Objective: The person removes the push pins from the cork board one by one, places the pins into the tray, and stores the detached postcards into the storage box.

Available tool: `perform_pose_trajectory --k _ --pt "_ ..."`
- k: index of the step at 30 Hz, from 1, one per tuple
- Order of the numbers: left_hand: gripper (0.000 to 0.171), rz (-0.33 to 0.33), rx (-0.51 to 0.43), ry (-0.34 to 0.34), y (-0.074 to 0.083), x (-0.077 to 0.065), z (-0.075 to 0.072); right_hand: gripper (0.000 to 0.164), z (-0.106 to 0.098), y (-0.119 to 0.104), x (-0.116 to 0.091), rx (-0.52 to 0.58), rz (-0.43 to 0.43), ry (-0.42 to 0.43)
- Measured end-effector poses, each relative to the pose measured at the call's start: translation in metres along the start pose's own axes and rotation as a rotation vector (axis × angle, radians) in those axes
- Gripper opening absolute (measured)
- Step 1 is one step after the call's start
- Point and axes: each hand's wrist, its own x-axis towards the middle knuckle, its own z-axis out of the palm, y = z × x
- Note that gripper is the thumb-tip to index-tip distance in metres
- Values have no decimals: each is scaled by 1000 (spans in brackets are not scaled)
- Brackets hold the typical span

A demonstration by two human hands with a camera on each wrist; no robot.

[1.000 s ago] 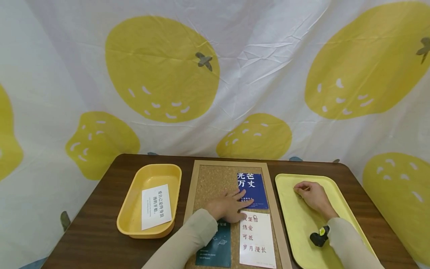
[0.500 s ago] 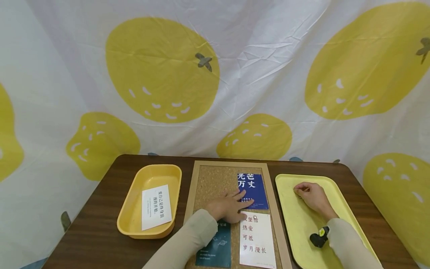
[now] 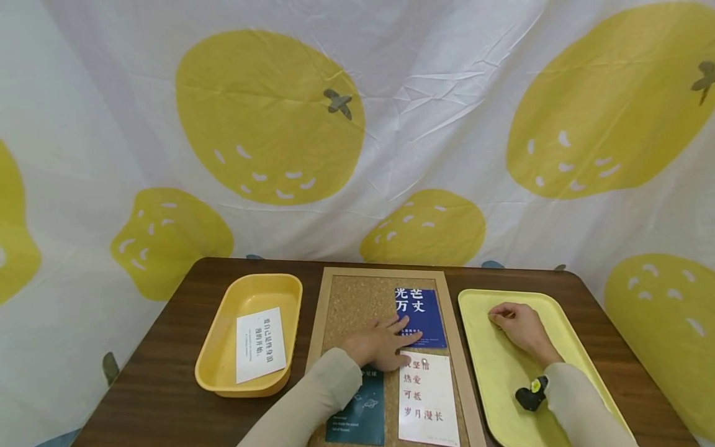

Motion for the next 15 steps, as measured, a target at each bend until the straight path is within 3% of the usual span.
perform_pose_trajectory --k 15 --pt "59 -12 -35 7 0 1 0 16 -1 -1 0 16 16 -9"
